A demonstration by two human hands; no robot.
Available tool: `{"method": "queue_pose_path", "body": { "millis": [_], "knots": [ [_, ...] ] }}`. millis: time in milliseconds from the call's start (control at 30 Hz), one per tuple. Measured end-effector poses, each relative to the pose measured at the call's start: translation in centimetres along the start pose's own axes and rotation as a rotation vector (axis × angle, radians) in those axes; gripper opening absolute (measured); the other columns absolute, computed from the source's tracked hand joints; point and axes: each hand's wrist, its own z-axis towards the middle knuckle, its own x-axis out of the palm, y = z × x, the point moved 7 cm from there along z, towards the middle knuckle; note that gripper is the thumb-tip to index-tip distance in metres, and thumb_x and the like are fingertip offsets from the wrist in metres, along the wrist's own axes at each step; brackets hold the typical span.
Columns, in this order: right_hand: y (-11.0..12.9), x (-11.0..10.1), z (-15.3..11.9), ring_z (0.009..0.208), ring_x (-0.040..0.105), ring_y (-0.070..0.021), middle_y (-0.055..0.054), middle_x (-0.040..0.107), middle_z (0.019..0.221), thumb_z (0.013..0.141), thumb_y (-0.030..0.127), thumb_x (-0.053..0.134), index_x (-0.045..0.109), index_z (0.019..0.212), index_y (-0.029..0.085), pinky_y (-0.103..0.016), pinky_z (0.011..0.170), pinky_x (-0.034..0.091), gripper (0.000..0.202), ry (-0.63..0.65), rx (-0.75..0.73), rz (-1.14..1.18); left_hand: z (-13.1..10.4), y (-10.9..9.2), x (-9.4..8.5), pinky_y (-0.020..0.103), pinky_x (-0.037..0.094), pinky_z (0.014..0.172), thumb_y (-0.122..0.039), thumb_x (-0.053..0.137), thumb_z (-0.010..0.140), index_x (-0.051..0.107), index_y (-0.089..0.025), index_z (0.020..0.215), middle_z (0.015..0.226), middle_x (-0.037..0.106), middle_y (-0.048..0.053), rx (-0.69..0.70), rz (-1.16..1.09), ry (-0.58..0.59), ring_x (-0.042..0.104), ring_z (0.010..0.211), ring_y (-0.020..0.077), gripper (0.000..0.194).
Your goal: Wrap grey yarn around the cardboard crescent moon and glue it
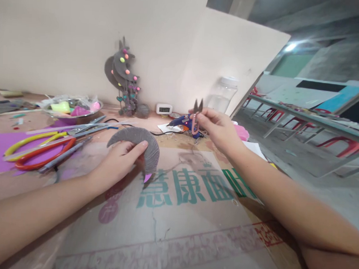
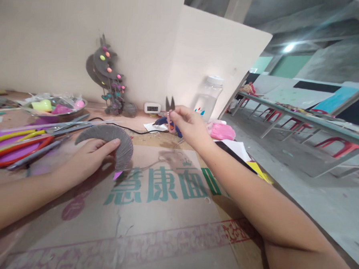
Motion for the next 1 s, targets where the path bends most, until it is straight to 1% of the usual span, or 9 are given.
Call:
{"method": "queue_pose_path", "body": {
  "millis": [67,133,200,333,467,667,767,900,1000],
  "knots": [
    [0.2,0.6,-0.3,0.058,0.051,-0.0104,0.002,0.056,0.064,0.090,0.041,0.044,0.052,0.076,0.018,-0.025,0.061,0.041,0.028,0.033,0.043,0.091,0.0,0.1,-0.1,0.024,0.039,0.051,-0.052,0.042,0.084,0.057,-0.018,0.054,0.056,0.064,0.001,0.003,0.026,-0.011,0.058,0.054,0.0160,0.048],
    [0.9,1.6,-1.0,0.052,0.045,-0.0092,0.003,0.049,0.059,0.092,0.042,0.039,0.051,0.077,0.018,-0.024,0.056,0.038,0.030,0.088,0.038,0.046,0.1,-0.1,-0.6,0.024,0.038,0.052,-0.051,0.045,0.083,0.054,-0.019,0.051,0.054,0.062,0.000,0.025,0.095,-0.073,0.055,0.053,0.0149,0.046],
    [2.0,2.8,-2.1,0.056,0.046,-0.0099,0.002,0.050,0.064,0.093,0.040,0.039,0.054,0.086,0.018,-0.023,0.056,0.038,0.028,0.126,-0.022,-0.068,0.1,-0.3,-0.8,0.025,0.037,0.053,-0.049,0.046,0.083,0.052,-0.019,0.049,0.052,0.059,0.000,0.064,0.157,-0.094,0.054,0.053,0.0145,0.045],
    [4.0,5.6,-5.3,0.070,0.055,-0.0127,-0.004,0.061,0.087,0.090,0.031,0.047,0.052,0.112,0.018,-0.024,0.061,0.042,0.026,0.214,-0.179,-0.242,0.2,-0.3,-1.0,0.025,0.036,0.052,-0.050,0.044,0.083,0.050,-0.019,0.050,0.048,0.053,-0.001,0.093,0.222,-0.106,0.051,0.052,0.0144,0.045],
    [3.8,7.1,-7.4,0.068,0.059,-0.0151,-0.006,0.066,0.085,0.090,0.038,0.045,0.053,0.115,0.018,-0.026,0.060,0.043,0.033,0.290,-0.241,-0.411,0.2,-0.1,-1.2,0.025,0.036,0.052,-0.050,0.046,0.082,0.049,-0.020,0.052,0.050,0.053,-0.001,0.063,0.224,-0.137,0.049,0.051,0.0136,0.043],
    [3.5,8.0,-8.1,0.070,0.062,-0.0164,-0.007,0.068,0.088,0.092,0.044,0.039,0.055,0.111,0.015,-0.026,0.061,0.043,0.038,0.351,-0.376,-0.538,0.2,-0.4,-1.3,0.025,0.038,0.055,-0.049,0.047,0.080,0.052,-0.020,0.051,0.049,0.056,0.000,0.062,0.258,-0.157,0.050,0.052,0.0137,0.042],
    [3.2,8.5,-8.0,0.069,0.062,-0.0159,-0.006,0.068,0.086,0.093,0.043,0.038,0.057,0.105,0.015,-0.026,0.060,0.041,0.035,0.379,-0.376,-0.576,0.0,-0.4,-1.1,0.025,0.037,0.052,-0.053,0.046,0.078,0.055,-0.019,0.050,0.047,0.056,0.000,0.023,0.275,-0.107,0.051,0.049,0.0143,0.045],
    [3.1,9.0,-7.9,0.070,0.062,-0.0156,-0.006,0.068,0.086,0.094,0.043,0.035,0.057,0.104,0.016,-0.025,0.060,0.039,0.036,0.383,-0.357,-0.598,-0.3,0.6,-0.8,0.026,0.032,0.043,-0.056,0.045,0.076,0.060,-0.019,0.058,0.042,0.051,-0.001,-0.150,0.211,-0.049,0.047,0.041,0.0146,0.044],
    [2.8,9.2,-7.8,0.071,0.062,-0.0157,-0.005,0.069,0.087,0.093,0.046,0.036,0.056,0.105,0.017,-0.025,0.059,0.038,0.037,0.386,-0.321,-0.607,-0.2,0.9,-0.8,0.026,0.031,0.041,-0.055,0.045,0.076,0.059,-0.019,0.058,0.045,0.052,-0.001,-0.159,0.177,-0.063,0.046,0.041,0.0137,0.043]
  ]
}}
